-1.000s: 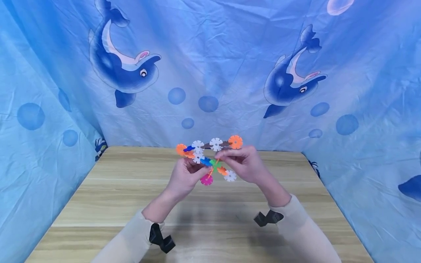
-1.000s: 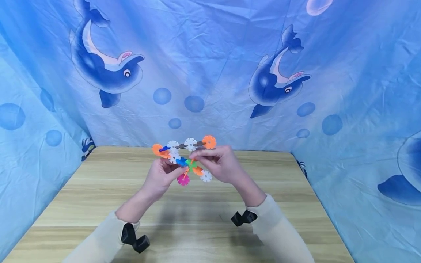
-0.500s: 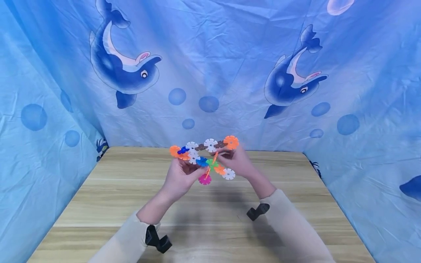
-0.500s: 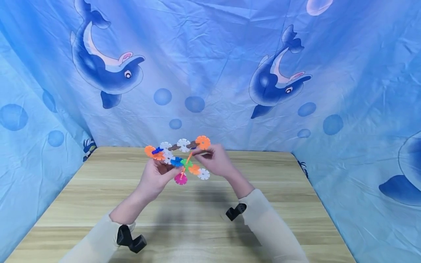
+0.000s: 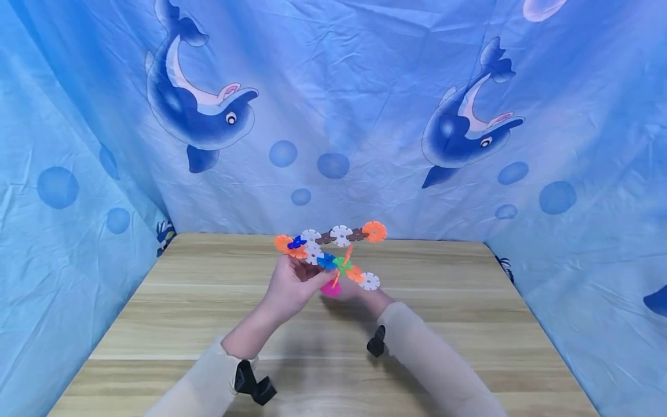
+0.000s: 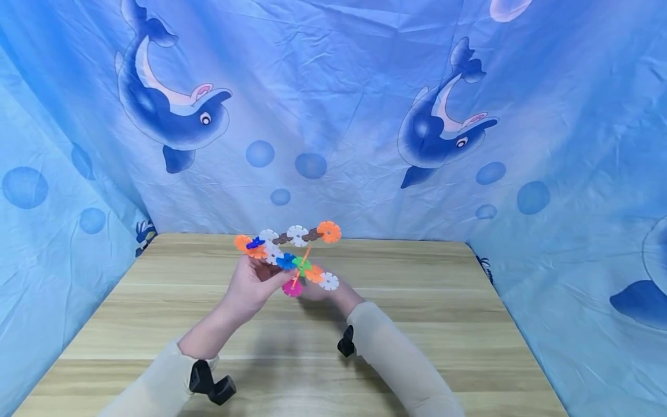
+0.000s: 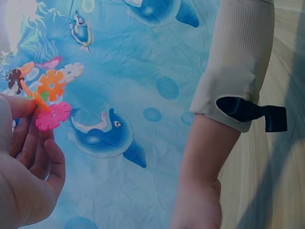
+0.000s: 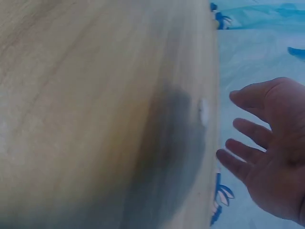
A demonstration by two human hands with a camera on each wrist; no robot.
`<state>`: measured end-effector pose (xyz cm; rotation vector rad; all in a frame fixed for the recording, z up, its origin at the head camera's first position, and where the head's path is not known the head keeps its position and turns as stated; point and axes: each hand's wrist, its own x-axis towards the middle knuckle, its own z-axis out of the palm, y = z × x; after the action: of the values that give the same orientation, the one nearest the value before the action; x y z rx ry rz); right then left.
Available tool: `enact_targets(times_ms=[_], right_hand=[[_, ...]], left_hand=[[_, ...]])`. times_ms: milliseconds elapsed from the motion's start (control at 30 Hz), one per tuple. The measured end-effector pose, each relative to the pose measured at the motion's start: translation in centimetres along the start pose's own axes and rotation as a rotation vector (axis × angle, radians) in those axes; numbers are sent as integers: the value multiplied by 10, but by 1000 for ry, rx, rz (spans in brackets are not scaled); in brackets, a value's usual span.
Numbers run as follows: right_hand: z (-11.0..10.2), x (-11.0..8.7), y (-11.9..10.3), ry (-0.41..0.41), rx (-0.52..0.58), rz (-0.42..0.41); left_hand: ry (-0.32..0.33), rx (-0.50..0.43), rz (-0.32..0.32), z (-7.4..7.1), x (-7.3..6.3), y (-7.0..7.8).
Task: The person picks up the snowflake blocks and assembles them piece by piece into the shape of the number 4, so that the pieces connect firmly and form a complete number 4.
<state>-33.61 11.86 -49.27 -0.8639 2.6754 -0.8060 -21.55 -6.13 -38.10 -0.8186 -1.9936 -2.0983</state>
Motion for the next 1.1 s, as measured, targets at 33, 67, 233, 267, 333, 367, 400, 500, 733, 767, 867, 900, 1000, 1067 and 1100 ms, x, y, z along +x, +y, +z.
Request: enact_targets(times_ms=[33, 67, 233, 267, 333, 367, 400, 500, 733, 767, 867, 900, 1000, 1067, 1100], right_hand=[[1, 0, -4, -23, -36, 28], [2, -2, -9, -54, -48, 68], [6, -5, -22, -105, -92, 149], [6, -6, -22, -104, -103, 150], [5, -8, -23, -94, -121, 147], [5, -9, -23, -90, -139, 138], [5, -10, -23, -88, -164, 130], [5, -15, -21, -88, -203, 139], [7, -20, -9, 3, -120, 121], [8, -20, -7, 19, -95, 109], [10, -20, 2, 55, -5, 92], [10, -20, 4, 53, 2, 104], [10, -21, 11, 60, -50, 148], [10, -24, 17, 65, -97, 204], [9, -26, 19, 77, -120, 226]], left_hand=[[0, 4, -2, 0, 0, 0], [0, 4, -7, 1, 0, 0], [-4, 1, -5, 3, 0, -3], [-4, -1, 0, 3, 1, -3], [-3, 1, 11, 4, 1, -4], [-2, 2, 13, 4, 1, -4], [-2, 2, 15, 4, 1, -5], [-6, 2, 15, 5, 1, -6], [-8, 3, -10, 6, -2, -5], [-9, 6, -14, 7, -2, -5], [-12, 21, -18, 7, -3, -4], [-13, 25, -15, 7, -3, -4], [-15, 32, -5, 7, -3, -3], [-15, 34, -5, 6, -3, -2], [-17, 33, -6, 5, -3, -2]])
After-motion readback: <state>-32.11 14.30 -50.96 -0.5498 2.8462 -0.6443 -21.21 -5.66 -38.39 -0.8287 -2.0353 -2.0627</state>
